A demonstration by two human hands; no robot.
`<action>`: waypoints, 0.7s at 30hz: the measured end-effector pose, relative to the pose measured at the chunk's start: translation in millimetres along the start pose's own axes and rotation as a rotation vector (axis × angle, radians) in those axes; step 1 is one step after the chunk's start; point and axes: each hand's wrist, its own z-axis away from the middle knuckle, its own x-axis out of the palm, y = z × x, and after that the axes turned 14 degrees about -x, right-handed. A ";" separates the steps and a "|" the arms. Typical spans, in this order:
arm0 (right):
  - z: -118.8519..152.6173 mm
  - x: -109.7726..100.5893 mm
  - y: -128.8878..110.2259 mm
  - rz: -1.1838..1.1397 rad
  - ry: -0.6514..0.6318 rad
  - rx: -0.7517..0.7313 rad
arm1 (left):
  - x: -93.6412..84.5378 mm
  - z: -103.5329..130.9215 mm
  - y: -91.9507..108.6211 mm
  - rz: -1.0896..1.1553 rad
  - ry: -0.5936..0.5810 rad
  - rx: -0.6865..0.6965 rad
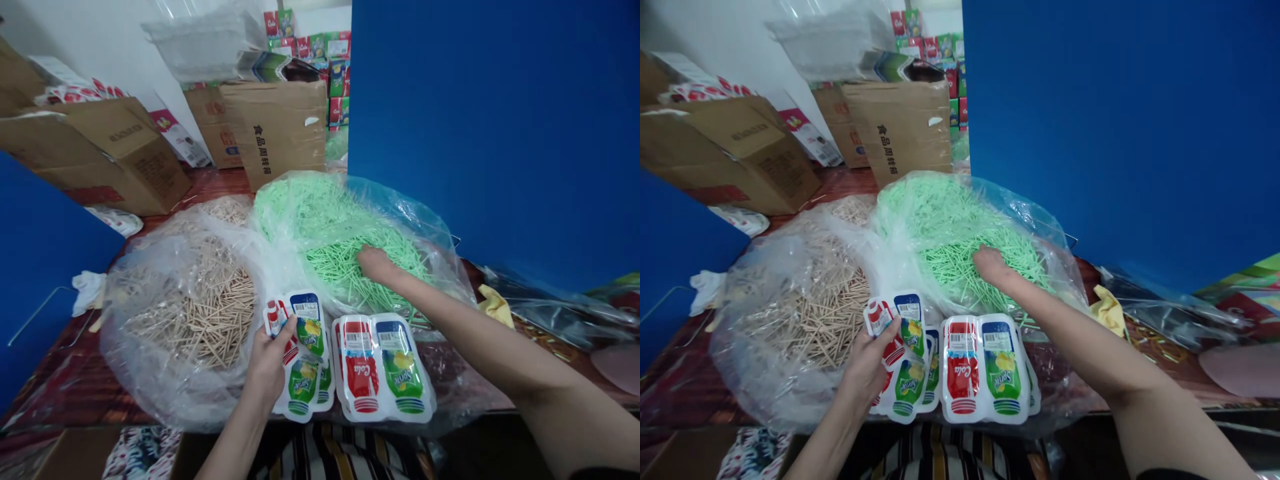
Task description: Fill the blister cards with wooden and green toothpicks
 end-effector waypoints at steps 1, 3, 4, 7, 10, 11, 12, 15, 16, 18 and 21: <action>-1.5 1.4 1.9 -0.008 -0.003 -0.009 | 1.6 0.9 0.9 0.004 -0.005 -0.017; -2.3 2.4 9.4 -0.036 0.005 -0.042 | 2.6 1.2 1.2 0.006 -0.025 -0.044; -1.8 2.5 14.4 -0.054 0.019 -0.063 | 2.3 0.7 0.6 0.009 -0.035 -0.049; 2.6 3.8 27.6 -0.117 0.093 -0.113 | 1.4 -1.8 -3.2 0.023 -0.035 -0.024; 7.6 8.0 32.6 -0.180 0.191 -0.143 | 3.8 -3.2 -7.3 -0.002 -0.019 0.002; 8.6 9.6 32.6 -0.200 0.224 -0.147 | 5.3 -3.1 -8.3 -0.016 -0.017 0.014; 9.0 11.2 32.1 -0.219 0.259 -0.145 | 6.8 -2.9 -9.0 -0.030 -0.020 0.025; 6.4 15.5 29.2 -0.272 0.355 -0.117 | 11.0 -2.3 -10.2 -0.038 -0.029 0.056; 4.4 16.8 28.3 -0.290 0.373 -0.116 | 12.2 -2.4 -10.4 -0.022 -0.028 0.063; -0.7 19.6 27.6 -0.331 0.364 -0.140 | 14.5 -2.7 -10.2 0.035 -0.014 0.069; -8.7 23.0 30.4 -0.400 0.276 -0.202 | 17.8 -2.2 -8.6 0.124 0.039 0.059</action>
